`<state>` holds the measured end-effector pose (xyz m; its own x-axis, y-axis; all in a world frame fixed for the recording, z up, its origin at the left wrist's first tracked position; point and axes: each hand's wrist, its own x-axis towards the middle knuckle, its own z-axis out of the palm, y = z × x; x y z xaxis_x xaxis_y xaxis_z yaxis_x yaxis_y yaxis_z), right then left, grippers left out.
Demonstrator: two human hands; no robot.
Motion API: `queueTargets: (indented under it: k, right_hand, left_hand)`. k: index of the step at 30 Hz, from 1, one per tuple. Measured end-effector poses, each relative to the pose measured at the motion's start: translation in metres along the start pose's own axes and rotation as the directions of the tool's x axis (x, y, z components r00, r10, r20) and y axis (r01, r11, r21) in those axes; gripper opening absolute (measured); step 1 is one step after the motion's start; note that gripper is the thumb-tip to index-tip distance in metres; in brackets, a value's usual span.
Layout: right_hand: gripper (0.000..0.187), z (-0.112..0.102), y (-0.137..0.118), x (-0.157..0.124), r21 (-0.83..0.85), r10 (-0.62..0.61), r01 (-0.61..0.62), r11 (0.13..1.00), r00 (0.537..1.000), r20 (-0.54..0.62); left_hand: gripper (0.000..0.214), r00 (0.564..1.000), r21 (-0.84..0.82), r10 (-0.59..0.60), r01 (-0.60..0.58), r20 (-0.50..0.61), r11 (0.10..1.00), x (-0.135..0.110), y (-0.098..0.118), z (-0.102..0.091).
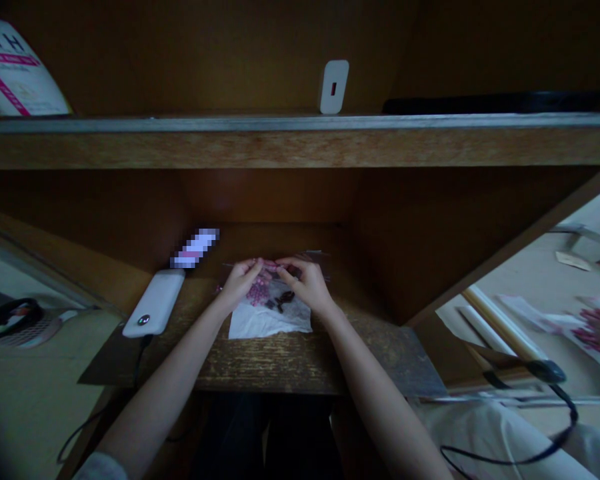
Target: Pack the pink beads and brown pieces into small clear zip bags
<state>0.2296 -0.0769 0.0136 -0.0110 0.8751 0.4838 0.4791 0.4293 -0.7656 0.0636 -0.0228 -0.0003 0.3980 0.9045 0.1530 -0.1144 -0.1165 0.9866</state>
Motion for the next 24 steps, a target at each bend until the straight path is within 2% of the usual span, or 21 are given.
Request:
queueTargets:
  k: [3, 5, 9, 13, 18, 21, 24]
  right_hand:
    - [0.022, -0.001, -0.002, 0.003, -0.014, -0.003, 0.002, 1.0, 0.999, -0.034]
    - [0.019, -0.004, -0.005, 0.007, -0.034, -0.026, 0.024, 0.999, 0.998, -0.063]
    - [0.016, -0.01, -0.013, 0.017, -0.037, -0.066, 0.065, 0.997, 0.997, -0.038]
    - [0.017, -0.007, -0.012, 0.027, 0.03, -0.018, 0.02, 0.999, 0.998, -0.065]
    - [0.021, 0.007, 0.002, 0.029, 0.213, 0.088, -0.044, 0.976, 0.976, -0.201]
    - [0.03, 0.012, 0.008, 0.026, 0.309, 0.106, -0.054, 0.95, 0.983, -0.153]
    - [0.034, 0.015, 0.011, 0.023, 0.3, 0.092, -0.053, 0.952, 0.989, -0.117]
  left_hand:
    - [0.042, 0.999, -0.007, 0.043, -0.043, 0.004, 0.999, 0.001, 0.003, -0.002]
    - [0.039, 0.992, -0.014, 0.122, -0.122, -0.013, 0.992, 0.001, 0.007, -0.005]
    - [0.034, 0.97, 0.057, 0.239, -0.238, -0.03, 0.97, -0.002, 0.017, -0.011]
    - [0.026, 0.972, 0.087, 0.235, -0.231, -0.029, 0.969, -0.001, 0.02, -0.019]
    - [0.019, 0.955, 0.164, 0.255, -0.23, -0.152, 0.959, 0.003, 0.017, -0.028]
    - [0.018, 0.948, 0.17, 0.251, -0.219, -0.198, 0.961, 0.003, 0.018, -0.028]
    - [0.017, 0.932, 0.196, 0.272, -0.228, -0.239, 0.954, 0.001, 0.021, -0.027]
